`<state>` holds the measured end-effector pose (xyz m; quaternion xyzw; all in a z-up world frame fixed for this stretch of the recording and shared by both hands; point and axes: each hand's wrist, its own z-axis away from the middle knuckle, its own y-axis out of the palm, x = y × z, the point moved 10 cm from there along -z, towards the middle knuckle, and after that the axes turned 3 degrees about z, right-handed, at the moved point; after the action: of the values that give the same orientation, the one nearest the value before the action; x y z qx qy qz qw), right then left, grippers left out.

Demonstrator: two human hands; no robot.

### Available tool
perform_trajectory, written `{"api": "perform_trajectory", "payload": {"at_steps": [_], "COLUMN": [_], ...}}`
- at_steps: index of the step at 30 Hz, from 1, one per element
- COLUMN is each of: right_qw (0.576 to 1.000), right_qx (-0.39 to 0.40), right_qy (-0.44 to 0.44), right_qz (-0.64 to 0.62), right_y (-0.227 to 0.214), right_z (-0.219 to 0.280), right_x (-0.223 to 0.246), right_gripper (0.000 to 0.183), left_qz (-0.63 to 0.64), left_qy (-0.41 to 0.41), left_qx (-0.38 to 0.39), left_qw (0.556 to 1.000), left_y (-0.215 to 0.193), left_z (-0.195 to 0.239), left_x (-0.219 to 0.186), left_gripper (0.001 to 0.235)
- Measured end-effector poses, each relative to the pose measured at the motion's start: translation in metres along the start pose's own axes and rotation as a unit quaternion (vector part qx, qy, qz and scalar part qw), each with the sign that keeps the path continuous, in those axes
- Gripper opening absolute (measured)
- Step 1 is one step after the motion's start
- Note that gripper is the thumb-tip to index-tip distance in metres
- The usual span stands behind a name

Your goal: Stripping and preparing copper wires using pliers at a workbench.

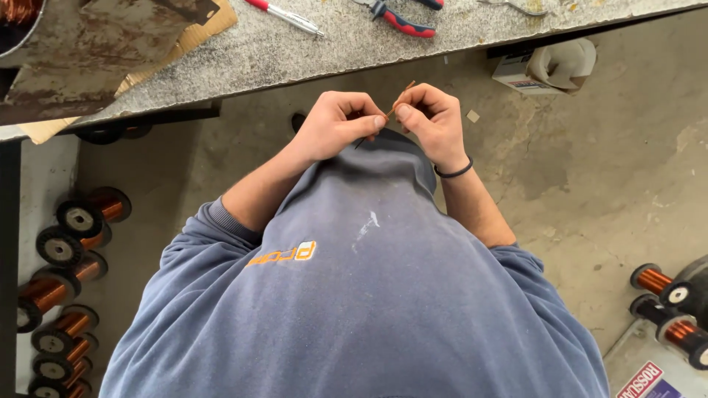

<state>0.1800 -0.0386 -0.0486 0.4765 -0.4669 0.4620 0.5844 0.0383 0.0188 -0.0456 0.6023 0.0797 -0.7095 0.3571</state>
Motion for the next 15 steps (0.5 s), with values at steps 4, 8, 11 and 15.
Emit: {"api": "perform_trajectory", "payload": {"at_steps": [4, 8, 11, 15], "right_qw": [1.0, 0.998, 0.997, 0.994], "right_qx": [-0.002, -0.01, -0.008, -0.012], "right_qy": [-0.001, -0.002, -0.02, -0.035], "right_qz": [0.008, 0.055, 0.069, 0.099], "right_y": [0.004, 0.003, 0.004, 0.005], "right_z": [-0.003, -0.005, -0.008, -0.01], "right_x": [0.005, 0.005, 0.012, 0.019], "right_gripper": [0.009, 0.009, 0.008, 0.008], "left_qz": [-0.011, -0.037, -0.082, -0.099], "left_qy": [0.009, 0.032, 0.046, 0.067], "left_qx": [0.007, -0.011, -0.046, -0.072], "left_qw": [1.0, 0.999, 0.995, 0.99], "left_y": [0.001, -0.003, -0.008, -0.011], "left_z": [0.0, 0.0, 0.001, 0.001], "left_x": [-0.003, -0.011, -0.023, -0.024], "left_gripper": [0.015, 0.015, 0.016, 0.014]}}
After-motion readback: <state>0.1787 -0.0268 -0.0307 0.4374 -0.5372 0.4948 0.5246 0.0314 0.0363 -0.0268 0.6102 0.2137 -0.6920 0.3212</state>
